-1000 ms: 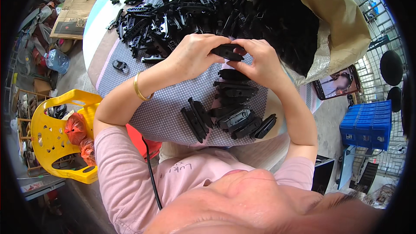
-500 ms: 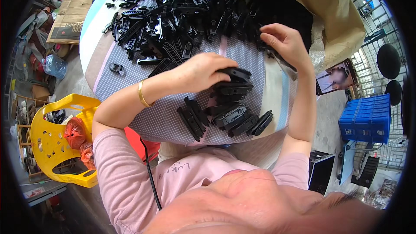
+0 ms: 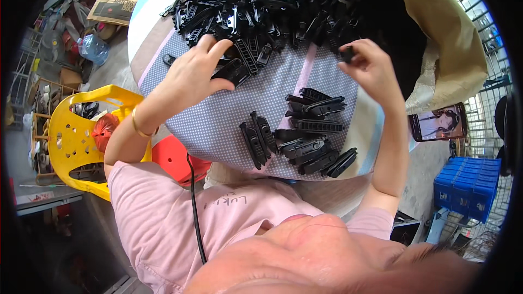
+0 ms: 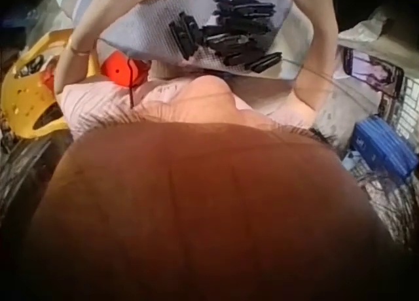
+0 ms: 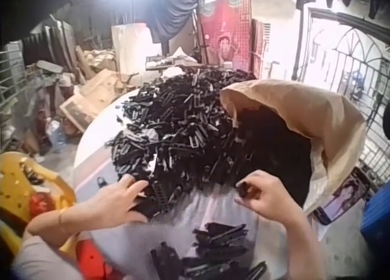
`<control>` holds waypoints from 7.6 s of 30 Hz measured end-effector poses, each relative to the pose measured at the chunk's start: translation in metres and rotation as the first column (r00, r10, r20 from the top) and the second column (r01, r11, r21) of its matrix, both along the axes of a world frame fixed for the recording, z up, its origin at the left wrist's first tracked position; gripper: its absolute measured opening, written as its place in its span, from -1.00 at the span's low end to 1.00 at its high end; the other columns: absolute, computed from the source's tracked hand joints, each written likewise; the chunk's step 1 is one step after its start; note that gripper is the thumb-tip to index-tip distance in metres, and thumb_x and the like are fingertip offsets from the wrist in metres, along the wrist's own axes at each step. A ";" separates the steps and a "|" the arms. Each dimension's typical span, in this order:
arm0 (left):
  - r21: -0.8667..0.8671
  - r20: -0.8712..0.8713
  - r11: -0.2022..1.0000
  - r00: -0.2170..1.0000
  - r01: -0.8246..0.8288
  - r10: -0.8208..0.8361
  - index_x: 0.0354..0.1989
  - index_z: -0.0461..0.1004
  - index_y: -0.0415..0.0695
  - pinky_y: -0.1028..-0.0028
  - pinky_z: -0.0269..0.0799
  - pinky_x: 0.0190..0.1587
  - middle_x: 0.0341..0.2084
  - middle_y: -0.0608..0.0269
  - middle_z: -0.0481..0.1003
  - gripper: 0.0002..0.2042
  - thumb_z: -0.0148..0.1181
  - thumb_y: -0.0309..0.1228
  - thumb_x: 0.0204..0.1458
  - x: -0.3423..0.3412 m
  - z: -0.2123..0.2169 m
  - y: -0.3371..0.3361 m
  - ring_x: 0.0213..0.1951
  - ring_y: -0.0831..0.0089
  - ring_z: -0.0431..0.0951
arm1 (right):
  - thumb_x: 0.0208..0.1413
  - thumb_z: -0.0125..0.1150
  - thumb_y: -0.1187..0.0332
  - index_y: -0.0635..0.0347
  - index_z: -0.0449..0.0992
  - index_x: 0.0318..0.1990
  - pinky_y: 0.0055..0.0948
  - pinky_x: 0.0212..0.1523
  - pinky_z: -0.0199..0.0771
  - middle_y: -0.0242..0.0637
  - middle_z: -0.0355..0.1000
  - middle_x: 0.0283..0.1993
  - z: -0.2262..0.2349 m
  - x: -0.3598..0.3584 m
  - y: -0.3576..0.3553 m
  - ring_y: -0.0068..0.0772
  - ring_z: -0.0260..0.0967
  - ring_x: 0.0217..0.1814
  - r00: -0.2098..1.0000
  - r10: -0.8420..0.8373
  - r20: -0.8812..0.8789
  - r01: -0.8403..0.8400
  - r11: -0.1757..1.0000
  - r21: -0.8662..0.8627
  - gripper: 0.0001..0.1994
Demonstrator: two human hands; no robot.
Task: Assembling or inspecting black plastic hair claw clips at a workbench.
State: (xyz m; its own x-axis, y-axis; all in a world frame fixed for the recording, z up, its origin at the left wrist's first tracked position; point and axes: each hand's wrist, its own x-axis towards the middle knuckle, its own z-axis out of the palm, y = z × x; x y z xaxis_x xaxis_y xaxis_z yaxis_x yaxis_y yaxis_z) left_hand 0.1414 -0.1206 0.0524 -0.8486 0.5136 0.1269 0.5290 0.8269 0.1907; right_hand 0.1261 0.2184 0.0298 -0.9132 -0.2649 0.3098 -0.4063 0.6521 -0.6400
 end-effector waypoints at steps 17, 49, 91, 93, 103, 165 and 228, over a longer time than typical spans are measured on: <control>0.112 -0.088 0.977 0.981 0.183 -0.174 -0.04 0.30 -0.31 0.34 0.50 -0.44 -0.40 0.01 0.43 -0.63 0.16 -0.38 0.02 -0.035 -0.034 0.073 -0.45 0.13 0.55 | -0.09 0.33 0.41 0.25 0.47 -0.26 -0.69 -0.38 0.34 -0.45 0.39 -0.45 -0.005 0.008 -0.033 -0.73 0.29 -0.41 0.813 0.395 0.427 -0.381 0.917 -0.120 -0.77; 0.835 0.516 0.436 0.751 -0.335 -0.411 0.02 0.41 -0.30 0.62 0.44 -0.18 -0.30 0.22 0.53 -0.59 0.25 -0.57 -0.06 -0.031 -0.037 0.096 -0.29 0.61 0.50 | -0.26 0.39 0.48 0.25 0.48 -0.21 -0.35 -0.21 0.47 -0.17 0.48 -0.20 -0.014 0.019 -0.056 -0.16 0.44 -0.24 0.859 0.057 -0.509 0.005 0.993 0.120 -0.64; -0.106 -0.282 0.956 0.914 0.272 -0.292 -0.15 0.35 -0.27 0.46 0.38 -0.25 -0.34 0.14 0.29 -0.65 0.09 -0.54 -0.21 -0.023 -0.051 0.101 -0.25 0.28 0.36 | -0.17 0.20 0.45 0.29 0.51 -0.15 -0.55 -0.26 0.42 -0.26 0.43 -0.30 -0.003 -0.003 0.004 -0.45 0.41 -0.30 0.982 -0.155 -0.104 0.148 0.986 -0.071 -0.67; -0.090 -0.328 0.952 0.894 0.292 -0.305 -0.22 0.36 -0.28 0.48 0.39 -0.26 -0.35 0.15 0.30 -0.69 0.10 -0.54 -0.23 -0.017 -0.053 0.095 -0.26 0.28 0.36 | -0.16 0.21 0.48 0.30 0.49 -0.14 -0.54 -0.24 0.43 -0.24 0.44 -0.23 0.001 0.003 -0.010 -0.46 0.42 -0.22 0.992 0.113 0.060 -0.111 0.993 -0.033 -0.67; 0.446 0.080 0.881 0.974 0.156 -0.213 -0.04 0.28 -0.30 0.27 0.43 -0.20 -0.33 -0.04 0.40 -0.59 0.10 -0.55 -0.14 -0.020 -0.040 0.093 -0.25 0.13 0.49 | -0.12 0.36 0.39 0.24 0.54 -0.11 -0.54 -0.23 0.44 -0.24 0.52 -0.29 0.007 0.013 -0.026 -0.51 0.44 -0.28 0.750 0.445 0.488 -0.469 0.879 -0.081 -0.65; 0.186 -0.322 0.906 0.895 0.379 -0.308 -0.33 0.52 -0.20 0.45 0.38 -0.17 -0.42 0.25 0.45 -0.83 0.26 -0.43 -0.10 -0.051 -0.055 0.081 -0.29 0.36 0.41 | -0.03 0.20 0.55 0.32 0.52 -0.20 -0.66 -0.22 0.37 -0.32 0.45 -0.31 -0.002 -0.009 -0.011 -0.58 0.38 -0.23 0.957 -0.267 -0.118 0.238 0.948 -0.210 -0.81; 0.879 0.404 0.368 0.883 -0.303 -0.237 0.06 0.26 -0.30 0.44 0.55 -0.12 -0.21 0.02 0.50 -0.70 -0.01 -0.51 0.16 -0.056 -0.025 0.085 -0.17 0.39 0.54 | -0.03 0.24 0.42 0.25 0.49 -0.22 -0.50 -0.29 0.45 -0.32 0.48 -0.31 -0.021 -0.016 -0.026 -0.39 0.45 -0.33 0.877 -0.217 -0.430 0.303 0.942 0.143 -0.80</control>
State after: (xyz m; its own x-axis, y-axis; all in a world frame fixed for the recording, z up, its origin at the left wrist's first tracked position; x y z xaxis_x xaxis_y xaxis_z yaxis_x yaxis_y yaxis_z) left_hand 0.0856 -0.0359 0.0273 -0.9507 0.2763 0.1408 0.1485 0.0070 0.9889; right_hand 0.1104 0.1927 0.0093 -0.7649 -0.1308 0.6307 -0.3978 0.8661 -0.3028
